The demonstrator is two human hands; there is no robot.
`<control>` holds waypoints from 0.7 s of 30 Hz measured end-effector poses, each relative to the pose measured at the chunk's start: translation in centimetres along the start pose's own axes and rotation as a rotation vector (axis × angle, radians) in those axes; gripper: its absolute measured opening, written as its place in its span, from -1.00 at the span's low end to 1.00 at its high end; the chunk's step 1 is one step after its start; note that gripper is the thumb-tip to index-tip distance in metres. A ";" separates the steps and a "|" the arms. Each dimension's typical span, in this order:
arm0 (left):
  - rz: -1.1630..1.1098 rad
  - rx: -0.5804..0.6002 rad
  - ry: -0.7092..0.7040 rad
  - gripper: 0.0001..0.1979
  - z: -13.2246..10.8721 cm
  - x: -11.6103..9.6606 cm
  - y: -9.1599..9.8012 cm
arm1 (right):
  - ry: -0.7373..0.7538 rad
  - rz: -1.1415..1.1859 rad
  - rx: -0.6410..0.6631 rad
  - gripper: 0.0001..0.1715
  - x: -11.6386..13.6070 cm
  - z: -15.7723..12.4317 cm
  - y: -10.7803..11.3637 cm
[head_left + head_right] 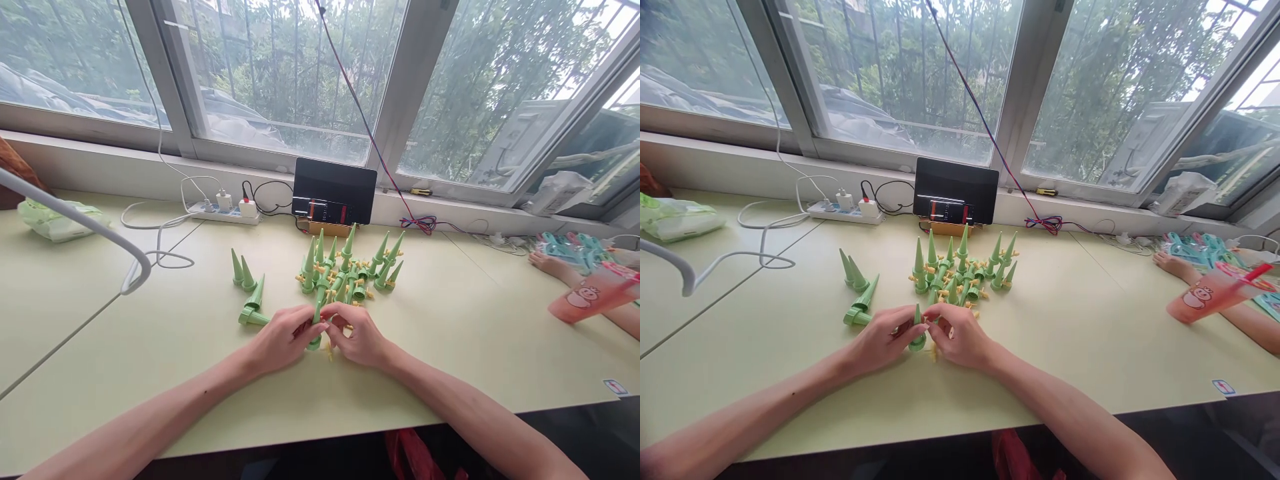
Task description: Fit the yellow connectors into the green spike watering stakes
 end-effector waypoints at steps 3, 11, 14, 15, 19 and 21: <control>0.027 -0.022 0.011 -0.64 0.1 0.1 0.0 | -0.004 -0.009 0.003 -0.86 -0.2 0.1 -0.1; 0.086 -0.151 0.083 -0.61 0.1 0.2 0.7 | 0.060 -0.206 -0.013 -0.89 -0.3 -0.3 0.1; 0.108 -0.240 0.112 -0.58 0.1 0.2 1.2 | 0.067 -0.361 0.098 -0.91 -0.2 -0.5 0.0; 0.114 -0.259 0.112 -0.57 0.2 0.2 1.2 | 0.059 -0.400 0.143 -0.90 -0.1 -0.6 0.0; 0.121 -0.276 0.100 -0.57 0.2 0.3 1.3 | 0.039 -0.460 0.297 -0.86 0.2 -0.7 -0.4; 0.118 -0.273 0.108 -0.57 0.2 0.3 1.3 | 0.039 -0.465 0.340 -0.88 0.3 -0.6 -0.6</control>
Point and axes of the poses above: each hand's wrist, its own z-axis towards the middle knuckle, its own y-axis out of the back of the hand, x = y × z, the point moved 3 cm from there along z, towards the middle knuckle, and after that the axes turned 13 degrees about x, right-handed, at the moved point
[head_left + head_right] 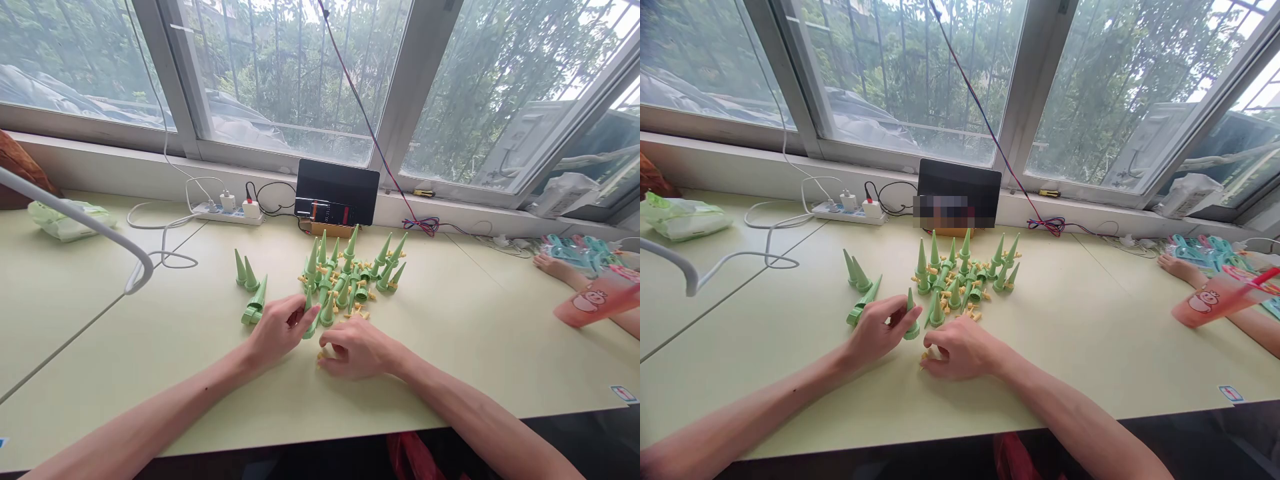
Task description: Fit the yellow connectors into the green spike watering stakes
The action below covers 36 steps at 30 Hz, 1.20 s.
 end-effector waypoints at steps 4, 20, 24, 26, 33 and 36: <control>0.002 0.005 0.007 -0.57 -0.1 -0.1 0.1 | -0.004 -0.010 0.029 -0.92 0.2 0.2 0.1; 0.007 0.010 0.014 -0.56 -0.1 -0.1 0.0 | -0.035 0.004 0.068 -0.87 0.6 0.3 -0.3; 0.009 0.009 0.022 -0.57 -0.2 0.0 0.0 | -0.052 0.009 -0.033 -0.90 0.2 0.3 -0.5; 0.008 0.008 0.029 -0.57 -0.2 -0.1 0.1 | -0.046 0.069 -0.107 -0.89 0.0 0.3 -0.5; -0.019 -0.051 0.039 -0.57 -0.1 -0.3 0.6 | -0.060 0.284 -0.342 -0.84 -1.1 0.0 -0.2; -0.047 -0.129 0.056 -0.57 0.3 -0.3 1.4 | -0.040 0.328 -0.426 -0.85 -1.1 0.0 0.1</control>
Point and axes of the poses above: each hand's wrist, its own z-axis towards the middle knuckle, its own y-axis out of the back of the hand, x = y × z, the point moved 3 cm from there along z, towards the middle knuckle, and after that the axes turned 13 degrees about x, right-handed, at the moved point
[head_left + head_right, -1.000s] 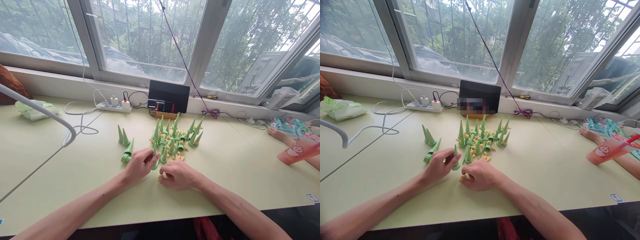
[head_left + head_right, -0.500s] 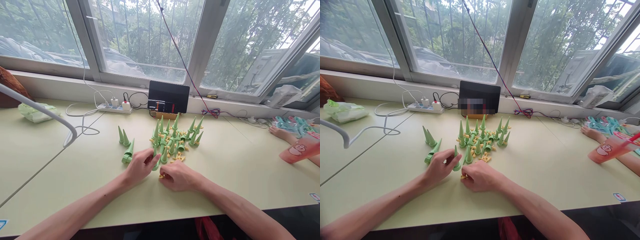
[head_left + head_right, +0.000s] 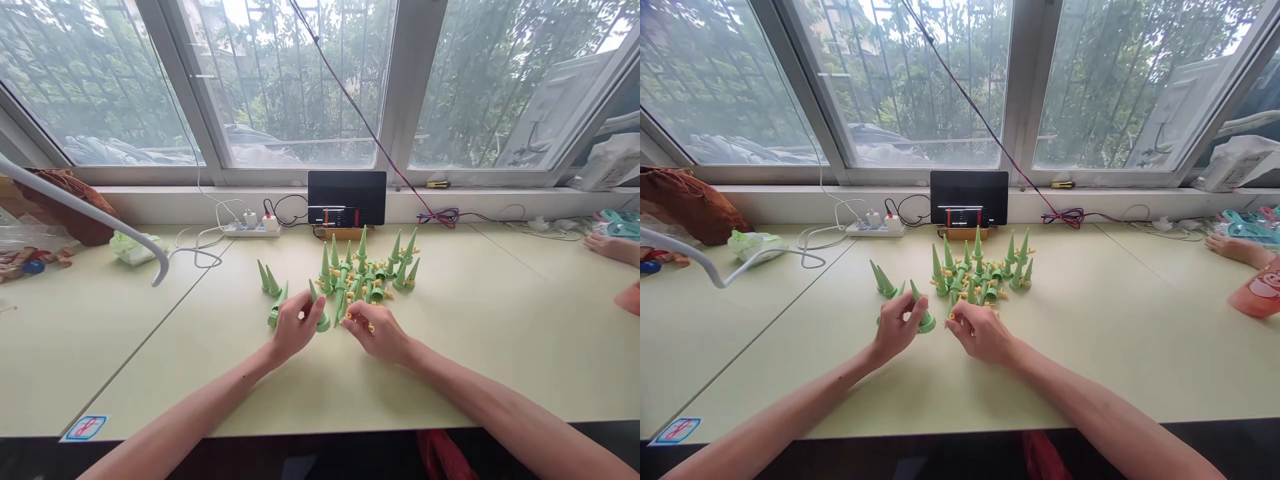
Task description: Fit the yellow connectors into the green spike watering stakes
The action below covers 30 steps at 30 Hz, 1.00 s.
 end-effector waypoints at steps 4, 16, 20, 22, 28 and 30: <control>-0.006 -0.053 -0.063 -0.61 1.3 -0.7 0.8 | 0.003 0.048 -0.085 -0.85 0.1 0.1 0.3; 0.007 -0.095 0.045 -0.61 0.2 0.5 -0.7 | -0.022 0.161 -0.156 -0.84 0.2 0.1 0.2; 0.002 -0.045 -0.008 -0.59 0.0 -0.4 -1.0 | -0.044 0.142 -0.143 -0.85 0.4 0.0 0.3; 0.025 -0.001 -0.029 -0.58 0.1 -0.7 -1.3 | -0.055 0.155 -0.134 -0.86 0.4 -0.1 0.3; 0.022 0.031 -0.024 -0.58 0.2 -0.7 -1.4 | -0.033 0.122 -0.152 -0.90 0.7 0.0 0.5; 0.013 0.040 -0.006 -0.59 0.3 -0.6 -1.4 | -0.027 0.114 -0.156 -0.90 0.8 0.0 0.6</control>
Point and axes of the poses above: each hand's wrist, its own z-axis towards the middle knuckle, its own y-axis out of the back of the hand, x = y × z, the point moved 3 cm from there along z, towards the middle knuckle, and after that the axes turned 13 degrees about x, right-handed, at the moved point
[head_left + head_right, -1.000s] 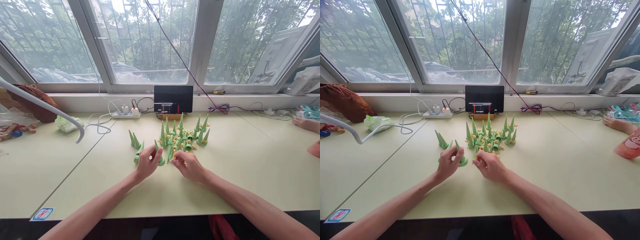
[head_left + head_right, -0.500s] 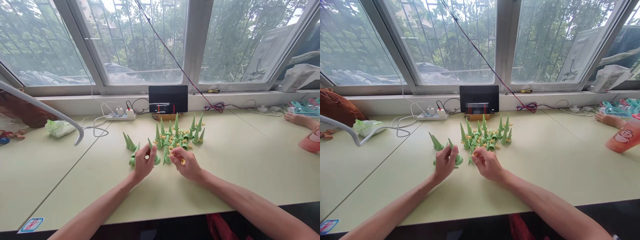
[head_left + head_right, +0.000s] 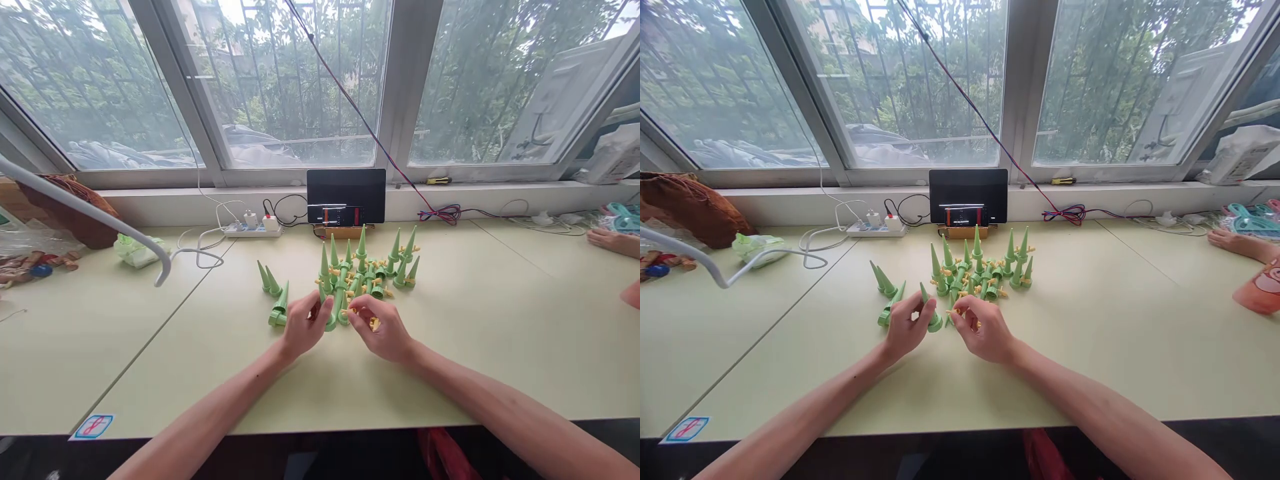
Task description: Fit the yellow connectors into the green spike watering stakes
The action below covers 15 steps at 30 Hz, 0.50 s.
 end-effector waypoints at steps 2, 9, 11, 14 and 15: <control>-0.008 0.018 0.023 -0.59 0.0 0.1 -0.1 | -0.003 -0.002 -0.002 -0.89 0.1 0.0 0.0; -0.032 0.015 0.024 -0.55 0.1 0.4 -0.6 | -0.008 0.005 -0.001 -0.91 0.0 0.1 0.0; -0.034 0.017 0.024 -0.55 0.1 0.5 -0.7 | -0.009 0.009 0.000 -0.92 0.0 0.1 0.0; -0.039 0.014 0.023 -0.55 0.1 0.5 -0.7 | -0.009 0.012 0.000 -0.93 0.0 0.1 0.0; -0.040 0.010 0.023 -0.55 0.1 0.5 -0.7 | -0.011 0.011 0.002 -0.93 0.0 0.1 0.0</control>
Point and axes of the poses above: each hand's wrist, its own z-axis towards the middle knuckle, its own y-axis out of the back of the hand, x = y × z, the point moved 3 cm from there along z, towards the middle knuckle, and after that the axes turned 13 degrees about x, right-handed, at the moved point
